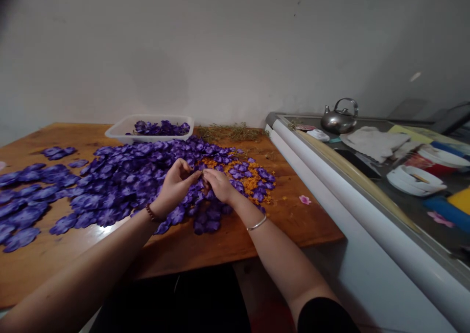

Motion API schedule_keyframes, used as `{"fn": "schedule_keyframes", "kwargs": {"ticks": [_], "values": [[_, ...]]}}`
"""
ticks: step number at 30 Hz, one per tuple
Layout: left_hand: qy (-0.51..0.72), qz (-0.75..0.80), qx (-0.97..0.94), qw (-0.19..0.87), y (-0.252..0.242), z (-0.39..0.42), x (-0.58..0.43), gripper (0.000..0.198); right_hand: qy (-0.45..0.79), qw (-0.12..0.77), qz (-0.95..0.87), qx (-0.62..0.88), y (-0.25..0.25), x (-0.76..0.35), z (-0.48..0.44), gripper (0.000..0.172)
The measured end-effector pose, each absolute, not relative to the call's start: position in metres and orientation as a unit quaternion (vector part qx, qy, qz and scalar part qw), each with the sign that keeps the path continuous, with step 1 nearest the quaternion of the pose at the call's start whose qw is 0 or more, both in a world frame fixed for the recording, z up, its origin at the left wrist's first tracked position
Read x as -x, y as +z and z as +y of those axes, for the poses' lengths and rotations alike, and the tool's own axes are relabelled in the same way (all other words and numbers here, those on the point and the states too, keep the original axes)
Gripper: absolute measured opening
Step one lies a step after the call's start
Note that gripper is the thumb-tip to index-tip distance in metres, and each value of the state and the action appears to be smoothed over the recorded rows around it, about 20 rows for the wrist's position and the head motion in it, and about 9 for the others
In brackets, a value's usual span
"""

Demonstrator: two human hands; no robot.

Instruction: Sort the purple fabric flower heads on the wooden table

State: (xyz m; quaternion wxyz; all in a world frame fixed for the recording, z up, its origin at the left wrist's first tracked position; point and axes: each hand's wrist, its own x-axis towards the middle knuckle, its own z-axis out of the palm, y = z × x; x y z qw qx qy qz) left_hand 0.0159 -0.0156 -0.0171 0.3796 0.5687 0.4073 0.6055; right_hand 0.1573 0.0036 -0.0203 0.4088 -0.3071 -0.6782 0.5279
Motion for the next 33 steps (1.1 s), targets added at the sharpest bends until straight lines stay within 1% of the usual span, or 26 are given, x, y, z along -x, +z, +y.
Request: {"fn": "schedule_keyframes", "kwargs": {"ticks": [4, 8, 14, 18, 22, 27, 33], "values": [[0.587, 0.412, -0.587, 0.375, -0.017, -0.017, -0.016, 0.029, 0.515, 0.408, -0.688, 0.310, -0.020, -0.159, 0.004, 0.042], [0.609, 0.411, -0.571, 0.366, -0.019, -0.016, -0.017, 0.030, 0.507, 0.392, -0.703, 0.307, -0.024, -0.158, 0.004, 0.041], [0.607, 0.394, -0.548, 0.420, -0.019, -0.016, -0.019, 0.033, 0.515, 0.406, -0.689, 0.308, -0.027, -0.157, 0.006, 0.040], [0.599, 0.392, -0.521, 0.464, -0.012, -0.019, -0.020, 0.037, 0.553, 0.395, -0.667, 0.307, -0.020, -0.161, 0.007, 0.036], [0.587, 0.397, -0.509, 0.488, -0.005, -0.023, -0.021, 0.039, 0.549, 0.403, -0.664, 0.309, -0.012, -0.165, 0.006, 0.034], [0.604, 0.410, -0.493, 0.474, -0.004, -0.023, -0.020, 0.039, 0.543, 0.401, -0.670, 0.308, -0.013, -0.165, 0.005, 0.041], [0.625, 0.398, -0.516, 0.430, -0.012, -0.018, -0.020, 0.039, 0.495, 0.407, -0.697, 0.322, -0.019, -0.161, 0.006, 0.049]]}}
